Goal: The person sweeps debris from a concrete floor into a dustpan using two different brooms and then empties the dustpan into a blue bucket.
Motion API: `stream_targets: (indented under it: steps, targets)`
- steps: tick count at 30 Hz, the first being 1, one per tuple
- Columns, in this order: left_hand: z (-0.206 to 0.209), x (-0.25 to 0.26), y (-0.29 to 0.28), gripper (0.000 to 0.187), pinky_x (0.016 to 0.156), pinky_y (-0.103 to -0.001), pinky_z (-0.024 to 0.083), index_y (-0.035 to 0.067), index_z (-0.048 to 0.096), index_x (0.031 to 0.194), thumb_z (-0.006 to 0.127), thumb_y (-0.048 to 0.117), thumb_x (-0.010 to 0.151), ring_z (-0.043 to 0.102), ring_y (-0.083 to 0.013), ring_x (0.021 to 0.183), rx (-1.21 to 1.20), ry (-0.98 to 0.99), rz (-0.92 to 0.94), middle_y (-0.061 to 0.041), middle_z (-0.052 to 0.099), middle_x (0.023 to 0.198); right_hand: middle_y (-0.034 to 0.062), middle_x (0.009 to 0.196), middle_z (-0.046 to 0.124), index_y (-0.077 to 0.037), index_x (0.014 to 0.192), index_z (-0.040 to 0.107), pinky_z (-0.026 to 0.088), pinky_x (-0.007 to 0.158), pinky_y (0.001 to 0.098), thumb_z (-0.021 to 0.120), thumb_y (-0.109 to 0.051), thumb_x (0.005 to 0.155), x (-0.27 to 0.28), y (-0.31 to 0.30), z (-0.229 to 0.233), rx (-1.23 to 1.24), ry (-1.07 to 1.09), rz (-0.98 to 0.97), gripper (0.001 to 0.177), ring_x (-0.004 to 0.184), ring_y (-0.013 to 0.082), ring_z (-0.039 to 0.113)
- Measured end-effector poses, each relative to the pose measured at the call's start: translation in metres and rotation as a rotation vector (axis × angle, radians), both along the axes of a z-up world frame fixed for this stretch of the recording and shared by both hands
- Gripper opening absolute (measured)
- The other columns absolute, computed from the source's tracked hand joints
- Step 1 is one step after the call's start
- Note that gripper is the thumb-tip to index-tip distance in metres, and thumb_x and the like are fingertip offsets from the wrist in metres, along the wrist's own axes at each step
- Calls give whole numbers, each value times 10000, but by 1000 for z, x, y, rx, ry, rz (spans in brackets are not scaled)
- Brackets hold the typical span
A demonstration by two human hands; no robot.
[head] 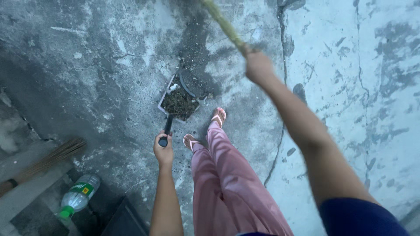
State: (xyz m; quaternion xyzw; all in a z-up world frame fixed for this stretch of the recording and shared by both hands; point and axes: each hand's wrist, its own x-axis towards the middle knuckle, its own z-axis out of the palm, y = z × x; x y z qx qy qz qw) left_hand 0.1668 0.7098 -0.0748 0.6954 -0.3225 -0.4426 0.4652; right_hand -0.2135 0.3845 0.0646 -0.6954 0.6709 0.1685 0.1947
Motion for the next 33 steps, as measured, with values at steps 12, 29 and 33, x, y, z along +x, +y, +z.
stream_targets:
  steps: [12,29,33]
  targets:
    - [12,-2,-14,112,912,-296,559,23,588,980,698,13,960,678,-179,1085,184,-7,61,-113,644,1278,282,1127,660,39,1377,443,585,788,519,405,-172,1072,29,209,-199,286,-188,67,373,960,430,699]
    - [-9,45,28,181,981,-290,489,58,607,964,783,81,929,595,-170,1118,41,42,-45,-111,641,1265,229,1309,634,-156,1501,481,546,934,462,556,51,767,-51,323,36,380,-405,-118,766,1074,388,684]
    - [4,58,36,181,988,-282,475,56,615,970,788,83,923,596,-160,1141,90,31,-76,-104,649,1285,238,1221,693,-193,1541,446,546,952,480,598,-39,851,-85,325,127,284,-278,-333,723,1079,379,700]
